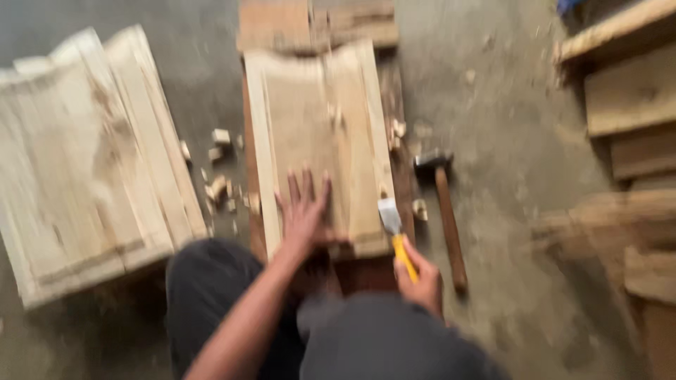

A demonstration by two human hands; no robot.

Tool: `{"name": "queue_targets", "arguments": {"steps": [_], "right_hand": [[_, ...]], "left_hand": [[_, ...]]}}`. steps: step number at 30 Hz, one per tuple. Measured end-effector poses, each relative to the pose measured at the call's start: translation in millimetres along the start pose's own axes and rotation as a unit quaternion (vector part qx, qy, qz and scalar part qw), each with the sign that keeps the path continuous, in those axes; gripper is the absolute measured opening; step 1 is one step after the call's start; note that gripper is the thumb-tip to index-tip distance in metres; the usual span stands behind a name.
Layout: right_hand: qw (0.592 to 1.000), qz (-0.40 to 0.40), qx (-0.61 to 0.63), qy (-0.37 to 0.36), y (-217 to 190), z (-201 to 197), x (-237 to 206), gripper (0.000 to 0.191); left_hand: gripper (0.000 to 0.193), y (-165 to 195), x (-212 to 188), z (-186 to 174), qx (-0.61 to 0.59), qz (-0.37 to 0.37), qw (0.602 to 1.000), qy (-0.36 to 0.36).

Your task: The person sits on the floor holding a chisel against a wooden panel and strikes it with a mallet to carve and shape the panel's recessed surface, then continues paring the surface with the chisel by hand, producing wood shavings, and finally lifts and repositions the panel.

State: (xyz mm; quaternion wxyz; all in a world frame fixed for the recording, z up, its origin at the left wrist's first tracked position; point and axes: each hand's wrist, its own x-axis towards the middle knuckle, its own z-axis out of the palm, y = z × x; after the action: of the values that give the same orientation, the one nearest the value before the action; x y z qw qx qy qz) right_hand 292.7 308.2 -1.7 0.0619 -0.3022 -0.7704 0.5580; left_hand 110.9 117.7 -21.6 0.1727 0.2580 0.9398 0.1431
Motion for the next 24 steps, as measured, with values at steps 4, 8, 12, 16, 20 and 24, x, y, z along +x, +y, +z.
{"name": "queue_targets", "arguments": {"steps": [4, 8, 12, 16, 20, 24], "right_hand": [[0.993, -0.108, -0.035, 0.036, 1.7, 5.2, 14.9, 0.045], [0.999, 0.039, -0.013, 0.016, -13.2, 7.3, 15.9, 0.05], [0.994, -0.085, -0.059, 0.037, -32.1, 15.1, 36.5, 0.047], [0.999, -0.007, -0.032, 0.036, -26.2, 17.5, 51.2, 0.048], [0.995, -0.066, -0.057, 0.037, -12.8, 15.3, 44.2, 0.047], [0.994, 0.108, -0.006, 0.022, -10.0, 13.8, 34.1, 0.054]], "left_hand": [[0.165, -1.0, 2.5, 2.0, 0.007, -0.009, 1.0, -0.024], [0.166, -3.4, 3.5, 6.1, 0.01, 0.008, 1.0, 0.012], [0.166, -4.6, 3.2, 7.1, 0.01, -0.011, 0.999, -0.042], [0.165, -4.4, 2.0, 5.5, -0.008, 0.008, 1.0, 0.011], [0.165, -3.9, 3.3, 3.6, 0.012, -0.005, 1.0, -0.013], [0.164, -3.3, 4.5, 2.6, 0.006, -0.008, 0.999, -0.033]]}}
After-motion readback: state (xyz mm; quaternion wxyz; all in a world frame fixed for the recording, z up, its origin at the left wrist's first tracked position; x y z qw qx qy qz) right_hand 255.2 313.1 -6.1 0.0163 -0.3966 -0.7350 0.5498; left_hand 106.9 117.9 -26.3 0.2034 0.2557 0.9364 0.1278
